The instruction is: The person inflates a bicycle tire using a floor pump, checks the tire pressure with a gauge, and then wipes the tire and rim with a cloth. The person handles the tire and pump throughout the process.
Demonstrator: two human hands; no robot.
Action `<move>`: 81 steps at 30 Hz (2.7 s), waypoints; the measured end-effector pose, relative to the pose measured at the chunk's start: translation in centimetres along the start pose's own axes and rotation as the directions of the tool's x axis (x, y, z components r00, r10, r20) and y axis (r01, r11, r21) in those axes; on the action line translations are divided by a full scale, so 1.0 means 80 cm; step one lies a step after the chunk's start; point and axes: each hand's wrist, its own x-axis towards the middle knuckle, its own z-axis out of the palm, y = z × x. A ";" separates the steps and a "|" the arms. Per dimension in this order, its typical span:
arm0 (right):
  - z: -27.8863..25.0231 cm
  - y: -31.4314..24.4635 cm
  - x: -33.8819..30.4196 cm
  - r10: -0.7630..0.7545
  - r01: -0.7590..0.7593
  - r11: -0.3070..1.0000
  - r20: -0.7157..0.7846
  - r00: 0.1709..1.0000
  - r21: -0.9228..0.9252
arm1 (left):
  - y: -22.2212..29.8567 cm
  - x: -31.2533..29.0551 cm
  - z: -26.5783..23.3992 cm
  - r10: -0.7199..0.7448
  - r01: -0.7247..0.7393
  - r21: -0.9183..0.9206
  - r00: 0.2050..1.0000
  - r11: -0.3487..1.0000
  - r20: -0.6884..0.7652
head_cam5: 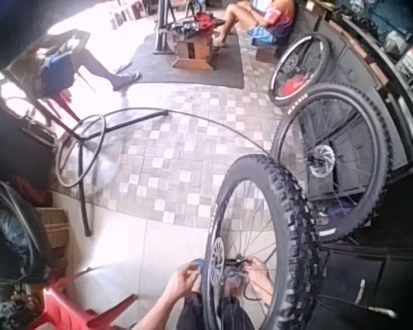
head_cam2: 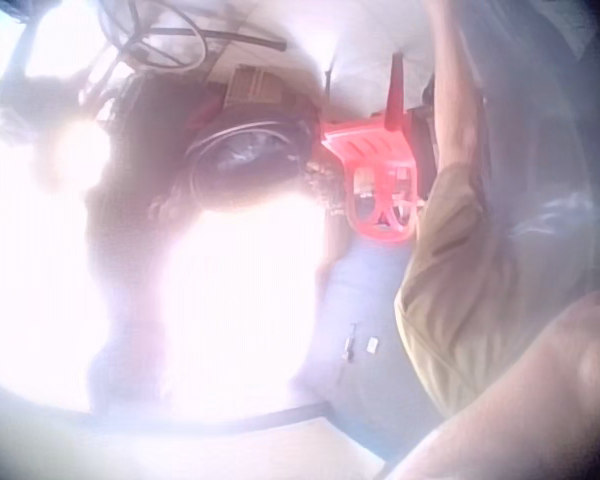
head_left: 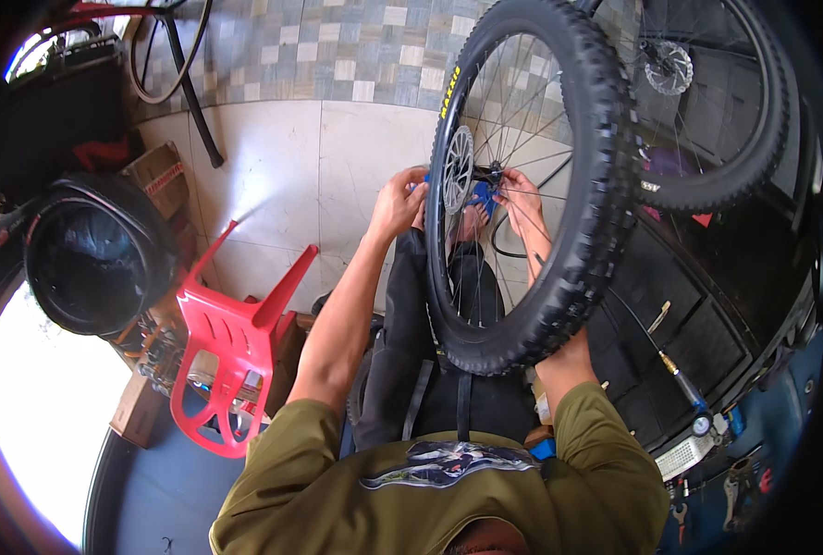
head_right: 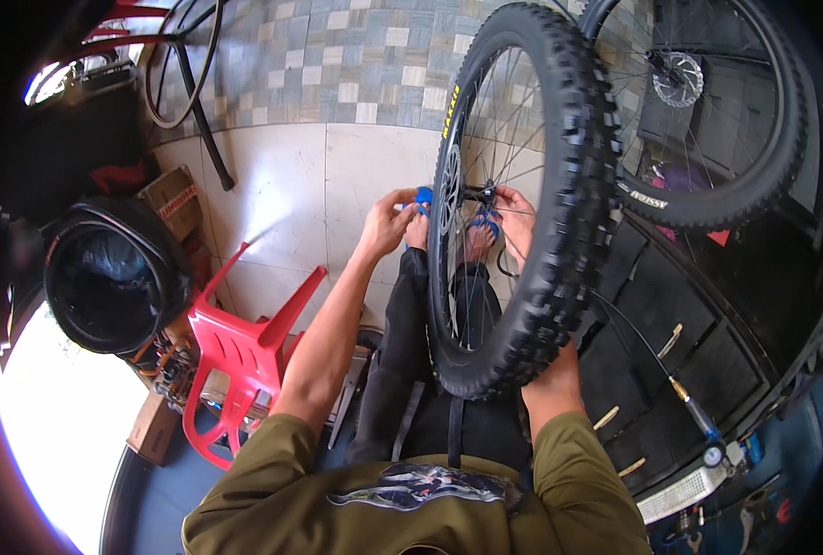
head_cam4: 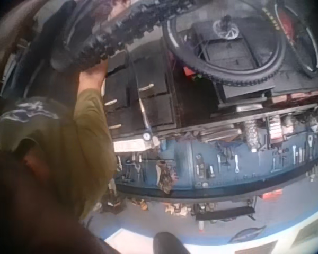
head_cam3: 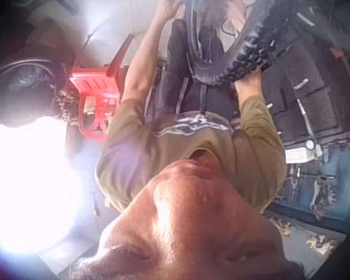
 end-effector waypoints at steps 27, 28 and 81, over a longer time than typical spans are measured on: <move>0.027 0.000 0.040 0.065 -0.089 0.885 -0.067 0.996 -0.458 | -0.039 -0.068 0.164 -0.627 0.353 -0.913 0.764 0.205 0.155; 0.023 0.001 0.041 0.065 -0.090 0.886 -0.070 0.995 -0.455 | -0.035 -0.070 0.167 -0.645 0.354 -0.914 0.749 0.200 0.149; -0.009 0.001 0.051 0.069 -0.031 0.931 0.093 0.993 -0.363 | -0.033 0.036 0.044 -0.338 0.369 -0.437 0.929 0.820 0.151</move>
